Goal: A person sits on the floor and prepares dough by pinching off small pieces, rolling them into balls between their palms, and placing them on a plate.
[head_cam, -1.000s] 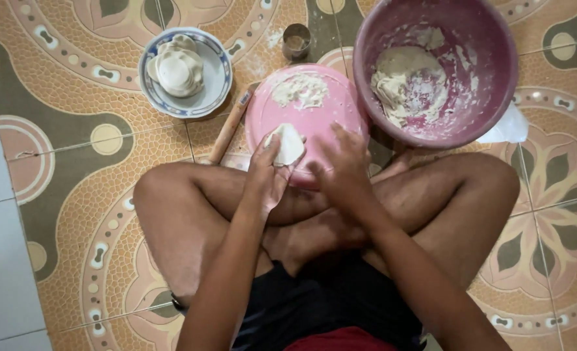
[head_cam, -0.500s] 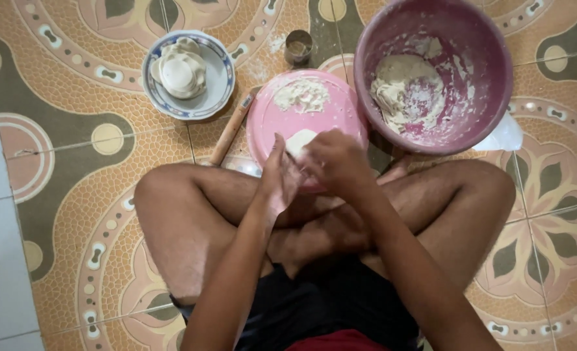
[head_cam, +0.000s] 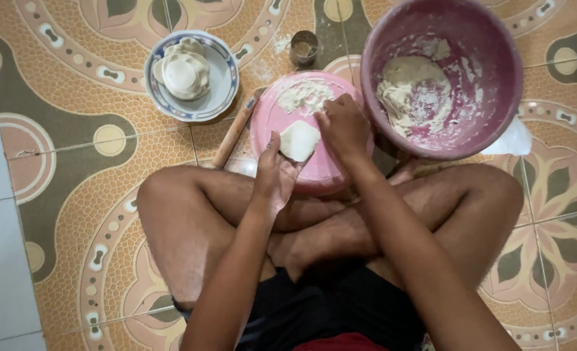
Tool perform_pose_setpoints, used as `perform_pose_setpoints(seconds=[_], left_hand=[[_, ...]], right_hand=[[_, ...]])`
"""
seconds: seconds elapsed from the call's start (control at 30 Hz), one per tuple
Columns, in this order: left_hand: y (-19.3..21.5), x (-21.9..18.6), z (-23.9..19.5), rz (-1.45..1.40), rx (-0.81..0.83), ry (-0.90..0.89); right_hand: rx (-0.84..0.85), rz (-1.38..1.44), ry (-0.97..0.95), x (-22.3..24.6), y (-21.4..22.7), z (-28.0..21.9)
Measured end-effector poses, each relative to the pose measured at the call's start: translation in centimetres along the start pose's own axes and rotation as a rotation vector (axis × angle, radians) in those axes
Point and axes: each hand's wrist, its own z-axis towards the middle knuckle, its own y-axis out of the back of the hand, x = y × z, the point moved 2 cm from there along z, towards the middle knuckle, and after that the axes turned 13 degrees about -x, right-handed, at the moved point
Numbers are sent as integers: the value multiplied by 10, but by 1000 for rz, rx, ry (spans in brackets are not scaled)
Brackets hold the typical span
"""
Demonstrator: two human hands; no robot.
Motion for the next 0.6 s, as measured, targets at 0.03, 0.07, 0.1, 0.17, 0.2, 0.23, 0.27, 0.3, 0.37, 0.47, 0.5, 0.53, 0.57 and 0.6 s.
perform_pose_setpoints(seconds=[0.03,0.07,0.1,0.17,0.2,0.23,0.27,0.3,0.37,0.47,0.5,0.53,0.57,0.6], left_hand=[[3,-1,2,-2,-7,-1],[5,-1,5,-19,13,7],[7,-1,6,-36,33,14],[0,-2,4,-40,51,12],[-2,-3,2,-44,68,9],[0,-3,3,-44,68,6],[1,-3,4,-50,86,3],[3,-3,6,-56,103,1],[9,-1,13,-69,109,2],[12,2,12,-66,117,-7],[10,3,11,-47,130,-14],[9,3,10,-46,138,-10],[7,3,10,-35,140,-8],[7,2,9,-22,140,-5]], right_hand=[[6,4,1,4,-5,-1],[-40,-11,-16,6,-7,-2],[-86,-25,-34,8,-9,-3],[-145,-93,48,2,-17,-2],[-203,-159,131,1,-21,-1],[-205,-157,131,-4,-26,0],[-222,-105,131,-8,-29,1],[-239,-54,131,-12,-33,2],[-217,83,119,-16,-15,9],[-128,361,88,6,42,13],[-71,496,66,17,67,14],[-77,489,66,26,84,13],[-39,538,65,36,101,12],[0,588,63,46,118,9]])
